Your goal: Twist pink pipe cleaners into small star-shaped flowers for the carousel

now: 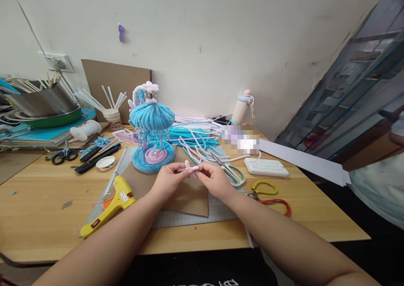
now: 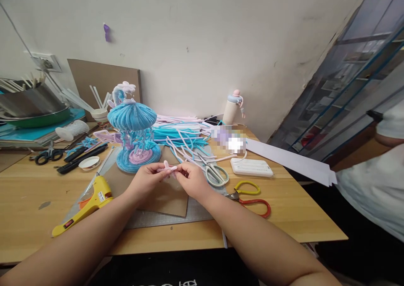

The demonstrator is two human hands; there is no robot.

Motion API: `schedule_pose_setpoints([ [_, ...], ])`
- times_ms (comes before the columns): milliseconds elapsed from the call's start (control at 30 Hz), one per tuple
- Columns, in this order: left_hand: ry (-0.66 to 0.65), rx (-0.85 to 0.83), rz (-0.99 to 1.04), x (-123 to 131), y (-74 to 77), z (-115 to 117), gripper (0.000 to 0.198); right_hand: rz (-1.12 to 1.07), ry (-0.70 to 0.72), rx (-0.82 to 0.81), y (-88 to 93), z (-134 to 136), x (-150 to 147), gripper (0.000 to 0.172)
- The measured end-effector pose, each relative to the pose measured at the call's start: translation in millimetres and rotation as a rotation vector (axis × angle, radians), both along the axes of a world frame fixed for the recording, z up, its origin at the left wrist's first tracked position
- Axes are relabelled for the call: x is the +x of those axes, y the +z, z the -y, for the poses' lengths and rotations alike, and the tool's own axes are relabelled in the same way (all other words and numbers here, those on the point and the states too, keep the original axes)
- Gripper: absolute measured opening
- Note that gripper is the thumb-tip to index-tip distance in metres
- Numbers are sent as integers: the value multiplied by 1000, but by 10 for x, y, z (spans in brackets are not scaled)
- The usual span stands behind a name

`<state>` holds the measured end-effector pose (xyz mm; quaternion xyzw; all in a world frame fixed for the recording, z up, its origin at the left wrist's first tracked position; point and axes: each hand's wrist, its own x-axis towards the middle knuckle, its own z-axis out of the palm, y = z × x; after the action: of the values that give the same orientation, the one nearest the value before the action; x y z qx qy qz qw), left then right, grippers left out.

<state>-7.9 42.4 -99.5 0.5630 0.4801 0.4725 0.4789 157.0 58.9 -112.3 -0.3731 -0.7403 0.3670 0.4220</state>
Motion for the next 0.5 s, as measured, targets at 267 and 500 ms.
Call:
schedule_pose_setpoints([
  [267,-11,-17,-49,11,-6,11,32,-52,71,-227,-5,-4,-24,13],
  [500,-12,-14,-98,-3,-8,17,29,-30,124,-173,-11,43,-12,17],
])
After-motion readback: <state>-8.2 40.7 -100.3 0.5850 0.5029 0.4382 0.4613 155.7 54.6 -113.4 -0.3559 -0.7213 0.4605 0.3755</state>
